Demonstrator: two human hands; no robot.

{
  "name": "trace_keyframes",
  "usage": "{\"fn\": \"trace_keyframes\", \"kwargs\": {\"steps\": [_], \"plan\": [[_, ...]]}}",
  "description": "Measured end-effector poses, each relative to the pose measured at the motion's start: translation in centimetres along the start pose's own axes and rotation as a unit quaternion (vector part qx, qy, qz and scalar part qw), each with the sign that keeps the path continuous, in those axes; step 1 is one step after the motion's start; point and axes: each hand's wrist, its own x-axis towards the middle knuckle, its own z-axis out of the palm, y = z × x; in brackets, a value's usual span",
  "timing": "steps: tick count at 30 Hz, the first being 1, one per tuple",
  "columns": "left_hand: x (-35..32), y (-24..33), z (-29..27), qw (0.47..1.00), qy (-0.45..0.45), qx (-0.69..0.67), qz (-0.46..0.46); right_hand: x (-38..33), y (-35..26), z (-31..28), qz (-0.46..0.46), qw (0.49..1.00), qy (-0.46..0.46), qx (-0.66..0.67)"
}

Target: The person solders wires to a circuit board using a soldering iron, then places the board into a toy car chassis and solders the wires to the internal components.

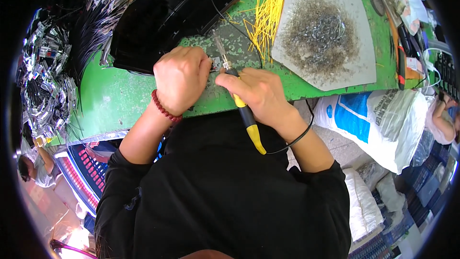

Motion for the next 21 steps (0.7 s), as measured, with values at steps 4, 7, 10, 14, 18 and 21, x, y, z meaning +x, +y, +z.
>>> {"fn": "trace_keyframes", "kwargs": {"steps": [4,7,10,14,18,21], "plan": [[-0.1,-0.1,0.4,0.999,0.016,0.037,0.034,0.2,0.2,0.2,-0.017,1.000,0.022,0.011],[-0.2,-0.1,0.3,0.997,0.018,0.041,0.058,0.1,0.3,0.1,-0.016,1.000,0.021,0.014],[-0.4,-0.1,0.0,0.999,0.001,0.015,0.047,0.6,0.3,-0.4,-0.006,0.999,-0.005,0.032],[-0.4,-0.3,-0.2,0.999,-0.004,0.011,0.051,1.1,0.2,-0.4,0.004,0.998,0.013,0.059],[-0.4,-0.4,-0.1,0.997,0.016,0.013,0.072,2.2,-0.1,-0.2,0.000,0.998,0.026,0.053],[-0.4,-0.5,-0.3,0.997,0.005,0.004,0.074,2.3,0.5,0.7,0.000,0.999,0.035,0.028]]}}
